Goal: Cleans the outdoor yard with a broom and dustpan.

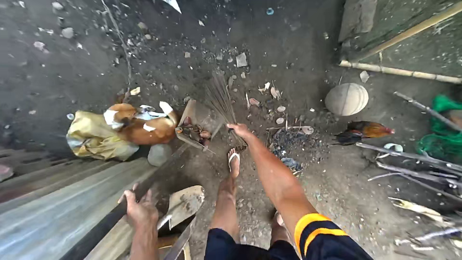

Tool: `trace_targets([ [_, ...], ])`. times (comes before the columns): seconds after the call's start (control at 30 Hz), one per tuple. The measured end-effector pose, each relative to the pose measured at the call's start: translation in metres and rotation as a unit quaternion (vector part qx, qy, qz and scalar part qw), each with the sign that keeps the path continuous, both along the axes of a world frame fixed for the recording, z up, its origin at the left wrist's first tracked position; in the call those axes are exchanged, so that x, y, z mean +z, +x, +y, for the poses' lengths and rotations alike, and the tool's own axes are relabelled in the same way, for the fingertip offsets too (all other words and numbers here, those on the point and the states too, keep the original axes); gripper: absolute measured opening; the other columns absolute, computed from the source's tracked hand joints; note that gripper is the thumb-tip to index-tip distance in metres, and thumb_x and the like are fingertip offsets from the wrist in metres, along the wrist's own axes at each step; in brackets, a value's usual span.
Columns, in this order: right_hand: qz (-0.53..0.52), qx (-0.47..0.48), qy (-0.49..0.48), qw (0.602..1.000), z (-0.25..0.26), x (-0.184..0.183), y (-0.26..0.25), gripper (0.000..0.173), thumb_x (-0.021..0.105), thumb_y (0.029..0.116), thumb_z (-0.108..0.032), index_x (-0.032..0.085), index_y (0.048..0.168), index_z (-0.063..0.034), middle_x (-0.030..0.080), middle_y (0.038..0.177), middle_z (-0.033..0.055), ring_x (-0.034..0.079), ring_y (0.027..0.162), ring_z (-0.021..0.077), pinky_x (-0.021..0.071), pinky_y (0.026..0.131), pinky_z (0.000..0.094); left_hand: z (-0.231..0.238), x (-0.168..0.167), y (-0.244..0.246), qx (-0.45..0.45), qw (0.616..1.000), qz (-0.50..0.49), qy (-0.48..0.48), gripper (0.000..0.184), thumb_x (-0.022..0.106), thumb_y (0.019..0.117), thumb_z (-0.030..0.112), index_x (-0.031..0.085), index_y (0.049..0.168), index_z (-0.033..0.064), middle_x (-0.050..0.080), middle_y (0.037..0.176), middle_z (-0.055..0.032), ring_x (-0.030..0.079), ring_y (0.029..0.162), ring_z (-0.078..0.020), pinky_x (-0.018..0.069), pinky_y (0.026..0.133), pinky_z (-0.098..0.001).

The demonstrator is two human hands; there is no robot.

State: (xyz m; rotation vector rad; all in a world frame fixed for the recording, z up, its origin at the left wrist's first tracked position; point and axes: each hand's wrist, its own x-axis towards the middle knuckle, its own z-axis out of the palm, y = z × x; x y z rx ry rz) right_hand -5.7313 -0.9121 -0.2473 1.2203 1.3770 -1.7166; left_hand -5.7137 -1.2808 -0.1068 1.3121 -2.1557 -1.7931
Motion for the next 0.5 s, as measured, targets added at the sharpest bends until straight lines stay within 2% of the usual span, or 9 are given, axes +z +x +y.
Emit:
trace_targets([
  [0.07,-0.034,-0.114,-0.064,0.991,0.005,-0.021,0.018,0.045,0.054,0.1060,-0.044,0.062,0.125,-0.0039,0.068,0.094,0.0108,0.065,0.073,0.0191,0.0577,0.068,0.0368,0.002,-0.008,-0.019,-0.014,1.000,-0.004,-0.003,0.043,0.035,0.1126,0.032,0.036,0.148,0.0067,0.055,0.141,-0.0108,0.061,0.118,-0.0187,0.0542,0.094,-0.0371],
  [0.17,-0.075,-0.257,-0.104,0.958,0.017,-0.027,0.102,0.040,0.047,0.1098,-0.039,0.059,0.121,-0.0021,0.066,0.080,0.0108,0.064,0.062,0.0194,0.0578,0.058,0.0356,0.008,-0.013,-0.040,-0.043,0.999,0.004,-0.007,0.035,0.038,0.1117,0.027,0.040,0.140,0.0080,0.060,0.130,-0.0076,0.064,0.109,-0.0167,0.0568,0.088,-0.0365],
  [0.27,-0.106,-0.286,-0.053,0.951,0.029,0.013,0.178,0.036,0.049,0.1098,-0.034,0.058,0.125,-0.0018,0.066,0.080,0.0126,0.065,0.061,0.0216,0.0587,0.056,0.0373,0.016,-0.014,-0.052,-0.073,0.997,0.001,-0.013,0.032,0.041,0.1104,0.025,0.041,0.137,0.0070,0.061,0.127,-0.0072,0.065,0.106,-0.0152,0.0576,0.086,-0.0351],
  [0.37,-0.099,-0.280,-0.026,0.955,0.038,0.060,0.231,0.036,0.050,0.1088,-0.030,0.056,0.130,-0.0018,0.068,0.083,0.0134,0.067,0.063,0.0221,0.0603,0.058,0.0384,0.024,-0.010,-0.059,-0.093,0.995,0.002,-0.021,0.031,0.043,0.1102,0.022,0.041,0.136,0.0051,0.062,0.123,-0.0081,0.067,0.103,-0.0167,0.0596,0.084,-0.0361],
  [0.43,-0.077,-0.300,-0.032,0.950,0.041,0.088,0.235,0.033,0.047,0.1090,-0.027,0.054,0.128,-0.0005,0.068,0.081,0.0136,0.067,0.062,0.0219,0.0603,0.057,0.0375,0.027,-0.007,-0.063,-0.103,0.994,-0.002,-0.022,0.029,0.043,0.1101,0.022,0.041,0.135,0.0066,0.063,0.123,-0.0070,0.067,0.104,-0.0158,0.0593,0.084,-0.0355],
  [0.5,-0.045,-0.297,-0.036,0.953,0.048,0.098,0.214,0.036,0.044,0.1100,-0.027,0.053,0.132,0.0001,0.069,0.085,0.0130,0.068,0.065,0.0214,0.0612,0.060,0.0375,0.031,-0.006,-0.064,-0.122,0.992,-0.004,-0.027,0.029,0.042,0.1100,0.021,0.040,0.135,0.0062,0.062,0.123,-0.0073,0.066,0.106,-0.0158,0.0587,0.085,-0.0361],
])
